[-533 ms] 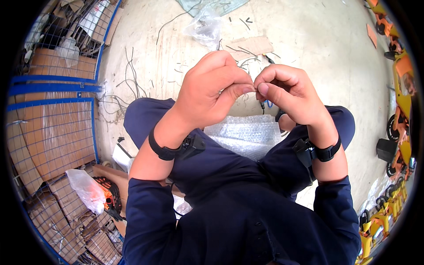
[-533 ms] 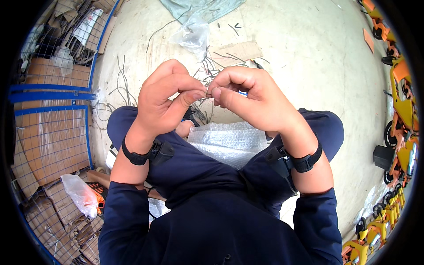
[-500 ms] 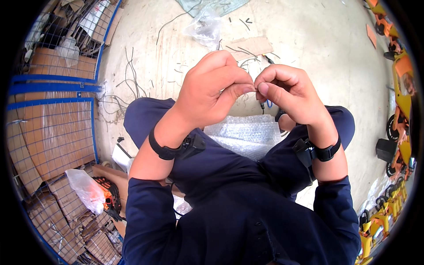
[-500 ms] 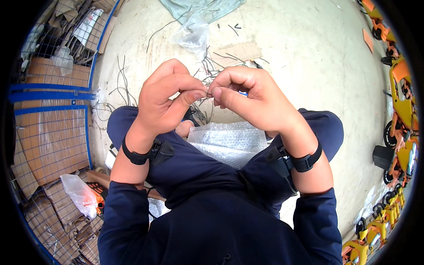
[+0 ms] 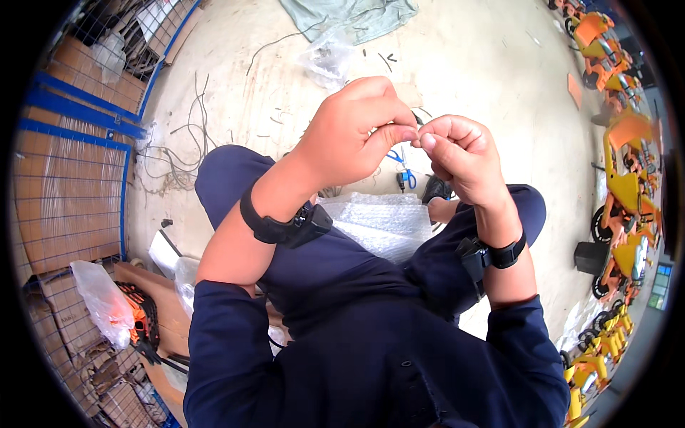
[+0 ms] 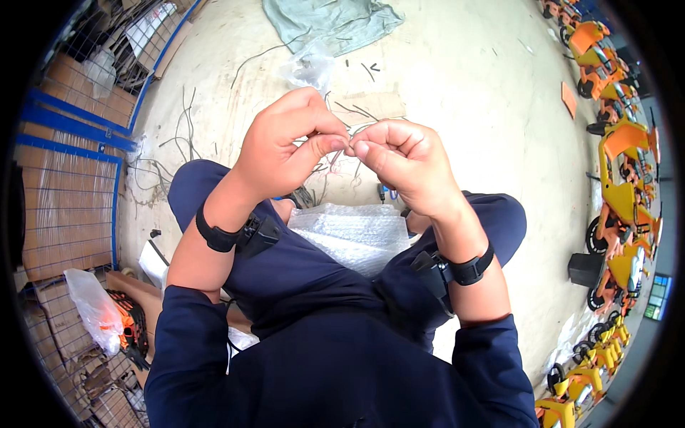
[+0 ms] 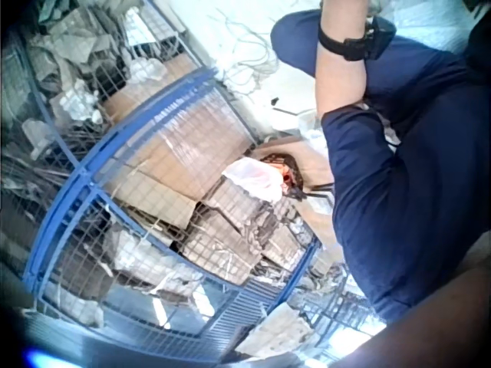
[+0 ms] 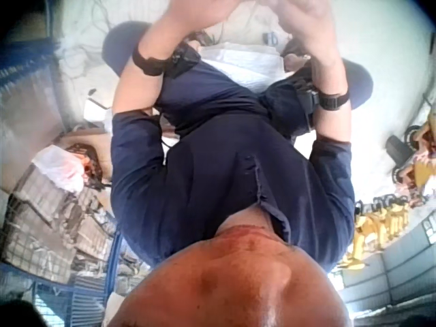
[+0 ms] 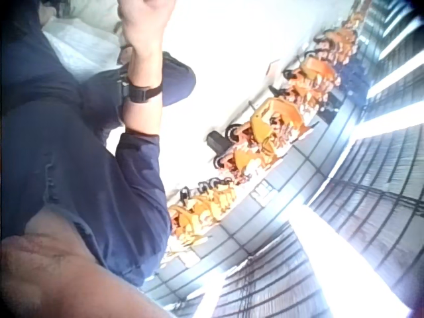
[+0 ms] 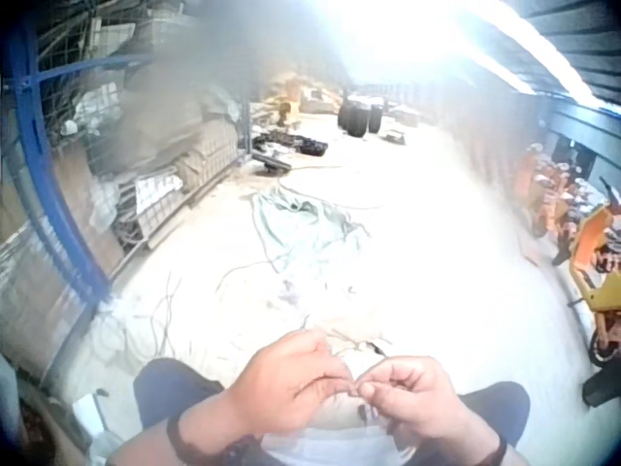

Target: The person twists wires together by hand, then cuts the end of a wire with scissors.

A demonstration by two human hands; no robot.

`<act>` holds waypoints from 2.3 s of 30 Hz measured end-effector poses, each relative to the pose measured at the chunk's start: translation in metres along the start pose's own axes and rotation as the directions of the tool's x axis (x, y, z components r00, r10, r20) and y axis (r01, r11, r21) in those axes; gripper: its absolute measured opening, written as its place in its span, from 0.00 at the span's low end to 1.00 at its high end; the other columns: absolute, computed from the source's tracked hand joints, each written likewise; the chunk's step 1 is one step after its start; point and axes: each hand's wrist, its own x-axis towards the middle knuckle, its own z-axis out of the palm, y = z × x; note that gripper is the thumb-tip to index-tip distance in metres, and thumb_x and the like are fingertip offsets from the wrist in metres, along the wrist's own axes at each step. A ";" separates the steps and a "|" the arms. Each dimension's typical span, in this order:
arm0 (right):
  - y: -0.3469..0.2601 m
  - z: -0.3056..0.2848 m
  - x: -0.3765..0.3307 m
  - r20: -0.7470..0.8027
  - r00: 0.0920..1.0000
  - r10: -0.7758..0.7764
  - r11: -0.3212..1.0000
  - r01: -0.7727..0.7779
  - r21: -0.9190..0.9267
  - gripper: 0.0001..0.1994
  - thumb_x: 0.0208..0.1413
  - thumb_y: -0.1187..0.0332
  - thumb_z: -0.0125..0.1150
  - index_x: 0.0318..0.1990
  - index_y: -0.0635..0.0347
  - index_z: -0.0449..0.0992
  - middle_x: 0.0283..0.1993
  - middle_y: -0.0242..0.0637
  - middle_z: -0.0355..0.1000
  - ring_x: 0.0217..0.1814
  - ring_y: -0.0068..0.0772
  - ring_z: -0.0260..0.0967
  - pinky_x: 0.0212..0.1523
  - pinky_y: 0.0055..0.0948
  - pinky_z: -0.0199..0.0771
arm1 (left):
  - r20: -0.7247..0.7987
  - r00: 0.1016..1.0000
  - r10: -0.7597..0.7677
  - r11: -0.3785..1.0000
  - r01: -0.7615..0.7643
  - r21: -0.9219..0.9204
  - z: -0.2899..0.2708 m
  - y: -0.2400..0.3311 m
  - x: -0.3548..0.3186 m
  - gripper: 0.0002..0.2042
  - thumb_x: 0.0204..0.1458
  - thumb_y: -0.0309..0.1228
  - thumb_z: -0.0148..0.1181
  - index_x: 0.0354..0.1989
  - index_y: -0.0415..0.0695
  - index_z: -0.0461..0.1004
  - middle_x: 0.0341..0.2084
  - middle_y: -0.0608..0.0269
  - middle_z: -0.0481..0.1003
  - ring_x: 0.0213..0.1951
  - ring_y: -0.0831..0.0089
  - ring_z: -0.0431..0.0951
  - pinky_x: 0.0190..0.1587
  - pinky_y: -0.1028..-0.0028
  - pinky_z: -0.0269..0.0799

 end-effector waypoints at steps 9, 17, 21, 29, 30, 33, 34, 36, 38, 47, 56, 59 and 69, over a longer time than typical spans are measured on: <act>-0.009 0.035 -0.008 -0.004 1.000 -0.023 0.997 0.023 0.071 0.07 0.57 0.68 0.58 0.37 0.62 0.78 0.20 0.20 0.64 0.17 0.10 0.51 0.17 0.14 0.50 | -0.043 0.986 -0.159 0.975 0.150 -0.162 -0.021 0.014 -0.016 0.02 0.49 0.25 0.62 0.28 0.40 0.77 0.25 0.65 0.70 0.24 0.80 0.69 0.28 0.80 0.64; -0.011 0.017 0.027 0.183 0.975 -0.124 0.783 -0.017 0.622 0.11 0.64 0.65 0.46 0.44 0.64 0.68 0.22 0.22 0.52 0.22 0.15 0.47 0.22 0.16 0.52 | -0.434 0.884 -0.175 0.984 0.177 -0.036 0.002 -0.012 -0.005 0.07 0.55 0.28 0.58 0.37 0.38 0.71 0.27 0.68 0.70 0.26 0.83 0.67 0.29 0.81 0.64; -0.008 -0.001 0.036 0.279 0.943 -0.181 0.564 -0.133 0.815 0.11 0.65 0.66 0.43 0.47 0.62 0.67 0.23 0.24 0.56 0.23 0.16 0.50 0.24 0.18 0.55 | 0.076 0.882 -0.465 0.730 0.431 -0.530 0.017 0.003 -0.004 0.07 0.58 0.29 0.54 0.38 0.39 0.67 0.26 0.69 0.68 0.27 0.86 0.65 0.28 0.83 0.63; 0.014 -0.021 0.050 0.332 0.914 -0.234 0.465 -0.195 0.863 0.12 0.65 0.66 0.43 0.49 0.63 0.67 0.25 0.27 0.60 0.24 0.18 0.54 0.24 0.19 0.57 | 0.204 0.828 -0.523 0.641 0.539 -0.546 0.031 -0.014 0.007 0.09 0.57 0.32 0.57 0.30 0.43 0.65 0.20 0.75 0.67 0.23 0.90 0.62 0.26 0.85 0.59; 0.018 -0.023 0.052 0.332 0.914 -0.235 0.465 -0.194 0.864 0.12 0.65 0.66 0.43 0.49 0.63 0.67 0.25 0.27 0.60 0.24 0.18 0.54 0.24 0.19 0.57 | 0.218 0.818 -0.532 0.634 0.555 -0.538 0.033 -0.016 0.008 0.10 0.57 0.32 0.57 0.30 0.43 0.65 0.20 0.74 0.67 0.23 0.90 0.61 0.26 0.85 0.59; 0.029 -0.029 0.055 0.329 0.913 -0.241 0.460 -0.191 0.867 0.12 0.65 0.66 0.43 0.49 0.64 0.66 0.24 0.28 0.60 0.22 0.19 0.55 0.24 0.20 0.57 | 0.246 0.800 -0.547 0.623 0.586 -0.518 0.036 -0.022 0.013 0.11 0.57 0.32 0.58 0.28 0.43 0.64 0.19 0.73 0.67 0.23 0.89 0.62 0.25 0.84 0.59; 0.031 -0.031 0.055 0.329 0.913 -0.241 0.473 -0.185 0.861 0.12 0.65 0.66 0.43 0.49 0.64 0.66 0.24 0.28 0.60 0.22 0.19 0.55 0.24 0.20 0.57 | 0.247 0.802 -0.544 0.622 0.583 -0.523 0.039 -0.024 0.015 0.11 0.57 0.32 0.58 0.28 0.43 0.64 0.19 0.73 0.67 0.23 0.89 0.63 0.25 0.84 0.60; 0.036 -0.033 0.056 0.320 0.914 -0.248 0.472 -0.175 0.864 0.13 0.65 0.66 0.43 0.50 0.64 0.67 0.23 0.29 0.60 0.22 0.19 0.54 0.23 0.20 0.57 | 0.256 0.794 -0.551 0.609 0.592 -0.528 0.042 -0.027 0.016 0.12 0.57 0.32 0.58 0.27 0.42 0.63 0.19 0.72 0.68 0.23 0.88 0.65 0.25 0.84 0.60; 0.037 -0.037 0.056 0.328 0.908 -0.259 0.486 -0.171 0.857 0.13 0.65 0.66 0.43 0.49 0.64 0.67 0.23 0.29 0.60 0.22 0.19 0.54 0.23 0.20 0.56 | 0.265 0.786 -0.559 0.591 0.601 -0.538 0.045 -0.025 0.019 0.12 0.56 0.31 0.58 0.26 0.42 0.62 0.19 0.71 0.69 0.23 0.87 0.67 0.25 0.84 0.61; 0.042 -0.037 0.054 0.298 0.925 -0.235 0.529 -0.135 0.838 0.12 0.64 0.67 0.46 0.46 0.66 0.69 0.25 0.32 0.63 0.22 0.20 0.55 0.22 0.19 0.57 | 0.208 0.800 -0.563 0.694 0.594 -0.406 0.053 -0.031 0.014 0.16 0.51 0.33 0.65 0.25 0.43 0.61 0.18 0.72 0.66 0.20 0.87 0.64 0.21 0.85 0.59; 0.048 -0.017 0.048 0.161 0.987 -0.014 0.699 -0.106 0.707 0.11 0.61 0.69 0.52 0.46 0.65 0.70 0.27 0.32 0.68 0.25 0.18 0.61 0.26 0.19 0.63 | 0.101 0.765 -0.636 0.660 0.607 -0.443 0.047 -0.031 0.014 0.12 0.58 0.32 0.55 0.46 0.38 0.69 0.29 0.68 0.70 0.33 0.83 0.69 0.38 0.81 0.67; 0.061 -0.007 0.054 0.161 0.987 0.004 0.769 -0.106 0.630 0.09 0.60 0.69 0.52 0.44 0.65 0.71 0.26 0.30 0.68 0.25 0.18 0.62 0.26 0.18 0.63 | 0.103 0.706 -0.701 0.600 0.661 -0.450 0.041 -0.034 0.004 0.12 0.60 0.31 0.52 0.49 0.38 0.70 0.36 0.65 0.71 0.37 0.81 0.69 0.43 0.80 0.67; 0.148 -0.035 0.109 0.219 0.969 0.117 0.936 -0.181 0.301 0.12 0.58 0.65 0.58 0.45 0.61 0.75 0.44 0.34 0.74 0.47 0.23 0.69 0.51 0.24 0.68 | -0.064 0.500 -0.863 0.458 0.725 -0.514 0.025 -0.046 -0.008 0.11 0.62 0.30 0.47 0.36 0.33 0.71 0.33 0.55 0.74 0.38 0.71 0.73 0.49 0.70 0.66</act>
